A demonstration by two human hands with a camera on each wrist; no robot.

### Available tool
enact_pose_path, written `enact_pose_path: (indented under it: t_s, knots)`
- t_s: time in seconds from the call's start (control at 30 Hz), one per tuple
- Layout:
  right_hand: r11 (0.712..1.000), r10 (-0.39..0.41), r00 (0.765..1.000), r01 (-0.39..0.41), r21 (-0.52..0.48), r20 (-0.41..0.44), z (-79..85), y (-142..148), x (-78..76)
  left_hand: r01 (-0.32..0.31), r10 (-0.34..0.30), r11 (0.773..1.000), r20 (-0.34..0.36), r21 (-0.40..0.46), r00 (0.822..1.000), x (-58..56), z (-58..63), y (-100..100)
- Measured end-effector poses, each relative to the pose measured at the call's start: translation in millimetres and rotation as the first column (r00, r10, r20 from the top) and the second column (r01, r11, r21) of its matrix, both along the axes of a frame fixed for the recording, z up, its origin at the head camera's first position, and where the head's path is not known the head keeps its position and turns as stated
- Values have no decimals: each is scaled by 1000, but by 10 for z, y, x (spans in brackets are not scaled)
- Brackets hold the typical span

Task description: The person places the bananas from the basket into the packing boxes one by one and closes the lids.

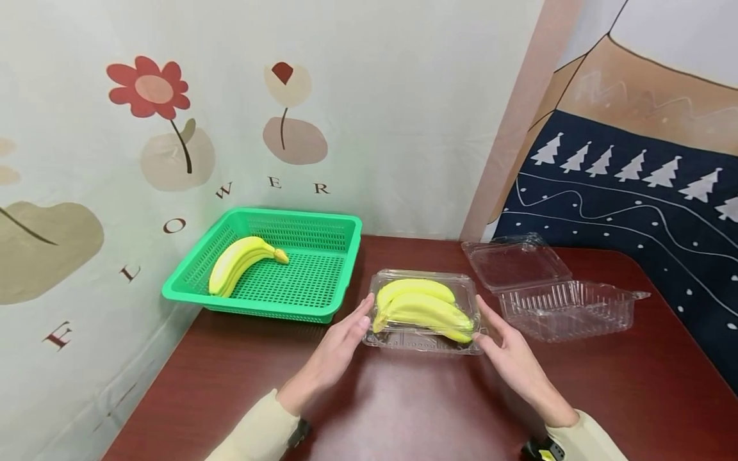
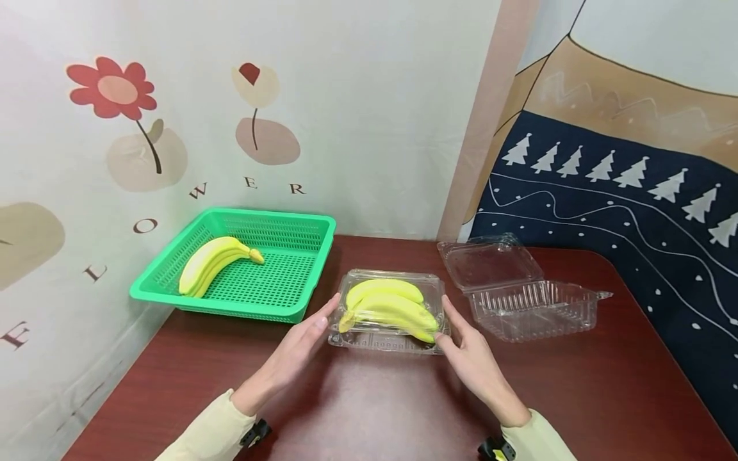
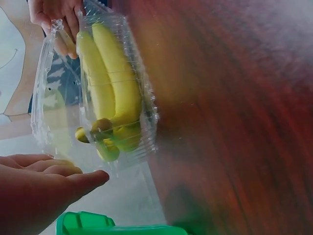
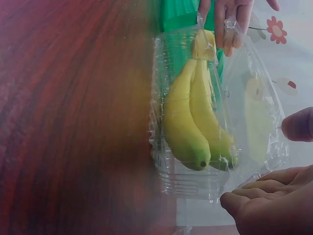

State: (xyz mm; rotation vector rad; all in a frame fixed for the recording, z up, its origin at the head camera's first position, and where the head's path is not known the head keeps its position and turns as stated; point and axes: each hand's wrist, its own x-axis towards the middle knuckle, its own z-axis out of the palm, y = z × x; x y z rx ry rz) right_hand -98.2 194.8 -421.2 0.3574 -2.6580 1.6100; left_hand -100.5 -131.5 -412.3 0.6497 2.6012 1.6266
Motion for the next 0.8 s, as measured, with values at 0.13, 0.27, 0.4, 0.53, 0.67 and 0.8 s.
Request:
enact_pose_path:
  t_s: [0.13, 0.27, 0.4, 0.53, 0.67, 0.8]
  knots:
    - [1000, 11, 1000, -12, -20, -7, -52, 4, 2, -2, 2, 1000, 17, -20, 1000, 22, -36, 3]
    - [1000, 5, 1000, -5, -25, -4, -95, 14, 1, 18, -17, 999, 32, -47, 999, 27, -60, 3]
    - [1000, 0, 1000, 0, -5, -16, -130, 29, 20, 32, -28, 996, 53, -78, 998, 26, -76, 6]
    - [1000, -2, 999, 2, 10, -49, -166, 47, 39, 28, -23, 995, 55, -91, 998, 26, -73, 12]
    - [1000, 5, 997, -3, 23, -73, -192, 55, 33, -1, 6, 994, 44, -109, 999, 19, -80, 6]
    - [1000, 14, 997, -14, 7, -69, -214, 48, 11, -45, 47, 991, 10, -129, 999, -2, -116, 3]
